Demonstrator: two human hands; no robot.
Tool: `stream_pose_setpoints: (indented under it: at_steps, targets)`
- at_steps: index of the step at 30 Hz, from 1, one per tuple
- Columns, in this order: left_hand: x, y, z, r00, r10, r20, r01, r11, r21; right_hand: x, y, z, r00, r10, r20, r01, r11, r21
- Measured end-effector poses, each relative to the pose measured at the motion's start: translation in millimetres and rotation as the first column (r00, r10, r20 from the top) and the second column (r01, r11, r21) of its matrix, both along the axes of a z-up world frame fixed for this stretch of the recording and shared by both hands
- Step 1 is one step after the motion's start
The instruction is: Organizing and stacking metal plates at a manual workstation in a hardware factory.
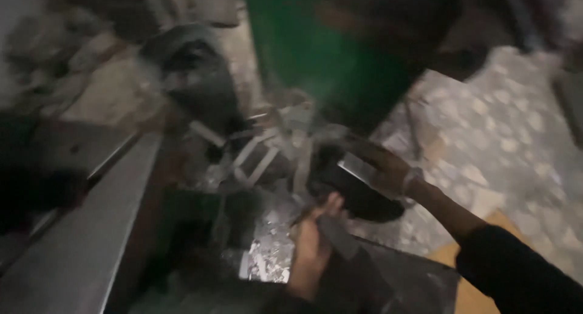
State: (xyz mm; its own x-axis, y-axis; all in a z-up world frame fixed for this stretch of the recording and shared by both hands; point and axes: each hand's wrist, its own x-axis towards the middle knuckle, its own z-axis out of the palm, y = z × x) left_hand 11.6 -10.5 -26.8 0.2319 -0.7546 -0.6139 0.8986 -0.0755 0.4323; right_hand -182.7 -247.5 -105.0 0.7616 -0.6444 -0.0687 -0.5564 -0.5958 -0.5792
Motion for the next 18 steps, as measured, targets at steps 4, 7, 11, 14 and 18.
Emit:
stream_pose_setpoints:
  at_steps: [4,7,11,14,18]
  targets:
    - [-14,18,-79,0.797,-0.063,0.601,0.346,0.863,-0.368,13,18,1,0.865,-0.201,0.459,-0.069,0.859,0.507]
    - [-3,6,-12,-0.192,-0.02,0.981,0.416,0.904,0.1,44,49,61,0.963,-0.22,0.156,0.093,0.815,0.571]
    - [-2,17,8,0.101,0.108,0.989,0.302,0.944,-0.134,69,92,90,0.991,-0.106,0.077,0.055,0.87,0.489]
    - [-4,4,11,0.65,-0.022,0.76,0.054,0.998,-0.017,76,101,91,0.99,0.016,0.137,-0.071,0.911,0.407]
    - [-19,-16,-17,0.97,0.162,-0.18,-0.139,0.982,0.129,71,91,79,0.994,-0.006,0.108,-0.05,0.863,0.503]
